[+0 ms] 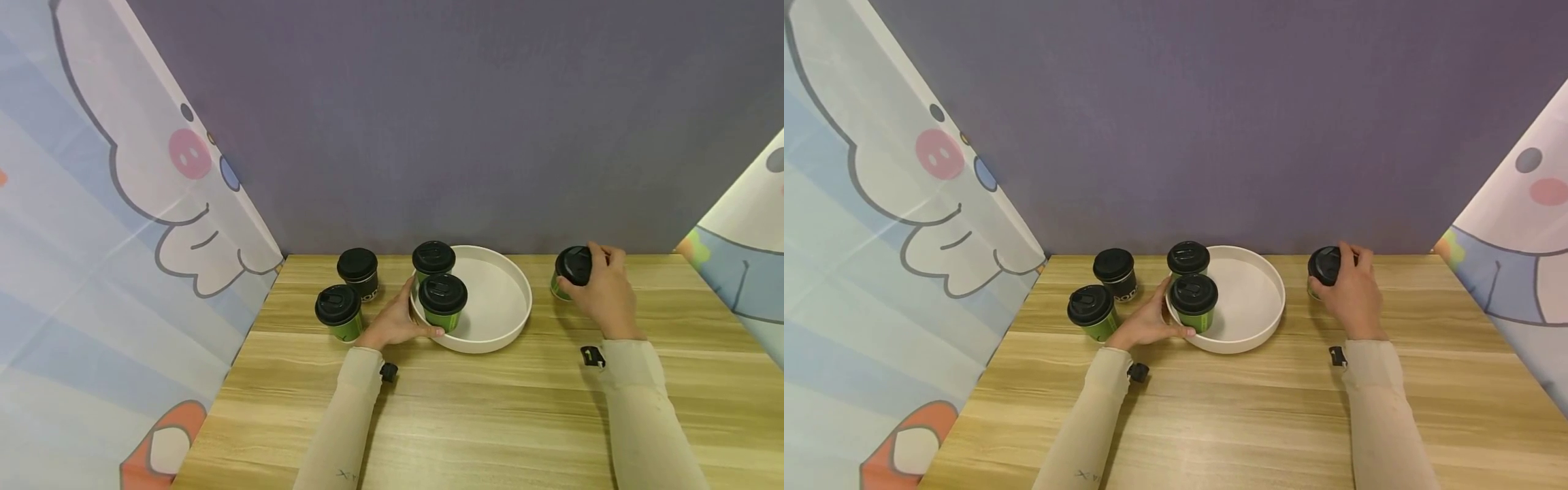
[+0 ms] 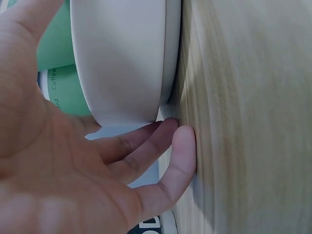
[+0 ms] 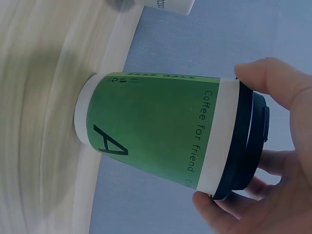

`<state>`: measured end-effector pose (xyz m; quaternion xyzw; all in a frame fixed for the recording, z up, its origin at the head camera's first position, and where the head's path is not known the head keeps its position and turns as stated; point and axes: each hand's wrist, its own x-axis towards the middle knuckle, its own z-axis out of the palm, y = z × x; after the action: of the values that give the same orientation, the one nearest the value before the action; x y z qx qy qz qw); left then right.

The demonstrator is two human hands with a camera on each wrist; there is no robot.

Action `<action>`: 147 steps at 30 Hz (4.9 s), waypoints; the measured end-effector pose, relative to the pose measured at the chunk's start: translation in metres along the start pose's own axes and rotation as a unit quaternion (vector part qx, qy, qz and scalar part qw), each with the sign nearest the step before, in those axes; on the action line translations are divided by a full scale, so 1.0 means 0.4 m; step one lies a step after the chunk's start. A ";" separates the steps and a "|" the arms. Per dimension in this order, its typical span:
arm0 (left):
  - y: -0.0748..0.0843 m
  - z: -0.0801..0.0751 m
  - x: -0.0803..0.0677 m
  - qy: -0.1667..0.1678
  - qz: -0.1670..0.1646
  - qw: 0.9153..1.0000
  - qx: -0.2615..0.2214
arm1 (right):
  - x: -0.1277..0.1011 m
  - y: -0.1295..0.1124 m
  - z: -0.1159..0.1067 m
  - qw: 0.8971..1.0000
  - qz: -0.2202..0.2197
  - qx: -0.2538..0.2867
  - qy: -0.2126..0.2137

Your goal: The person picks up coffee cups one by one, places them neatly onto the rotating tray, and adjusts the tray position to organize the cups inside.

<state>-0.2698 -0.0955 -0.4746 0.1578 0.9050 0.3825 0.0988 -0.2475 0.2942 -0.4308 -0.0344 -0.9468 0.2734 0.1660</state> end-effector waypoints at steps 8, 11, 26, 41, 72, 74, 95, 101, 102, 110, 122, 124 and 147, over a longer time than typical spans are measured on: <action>-0.006 -0.006 -0.005 -0.007 -0.007 1.000 -0.026 | -0.001 -0.004 0.000 1.000 -0.011 0.003 -0.003; -0.006 -0.012 -0.008 -0.014 -0.018 0.999 -0.026 | -0.001 -0.001 0.001 1.000 -0.015 0.001 -0.001; -0.013 -0.020 -0.006 -0.028 -0.024 0.999 -0.031 | -0.004 -0.010 -0.006 1.000 0.004 0.015 0.005; -0.031 -0.028 -0.003 -0.030 -0.010 0.999 -0.041 | -0.013 -0.060 -0.052 0.998 -0.019 0.039 0.050; -0.030 -0.037 -0.007 -0.049 0.010 0.989 -0.139 | -0.051 -0.195 -0.055 0.992 -0.099 0.071 -0.015; -0.029 -0.038 -0.009 -0.051 0.012 0.988 -0.143 | -0.054 -0.203 -0.049 0.992 -0.106 0.071 -0.023; -0.034 -0.038 -0.007 -0.046 0.025 0.992 -0.111 | -0.080 -0.258 0.031 0.983 -0.163 0.046 -0.069; -0.038 -0.037 -0.004 -0.043 0.025 0.993 -0.106 | -0.086 -0.272 0.045 0.980 -0.176 0.040 -0.084; -0.039 -0.036 -0.003 -0.043 0.024 0.993 -0.105 | -0.087 -0.274 0.047 0.979 -0.178 0.040 -0.086; -0.040 -0.037 -0.001 -0.047 0.020 0.994 -0.099 | -0.092 -0.284 0.070 0.976 -0.186 0.035 -0.103; -0.031 -0.034 0.000 -0.055 0.011 0.995 -0.086 | -0.101 -0.297 0.109 0.972 -0.202 0.030 -0.113; -0.031 -0.034 0.002 -0.055 0.013 0.995 -0.083 | -0.102 -0.300 0.113 0.971 -0.204 0.029 -0.119; -0.024 -0.029 0.005 -0.050 0.023 0.996 -0.074 | -0.110 -0.306 0.140 0.968 -0.220 0.027 -0.116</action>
<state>-0.2771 -0.1086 -0.4737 0.1895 0.8642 0.4423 0.1469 -0.2213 0.1553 -0.4236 0.2107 -0.9362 0.2580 0.1124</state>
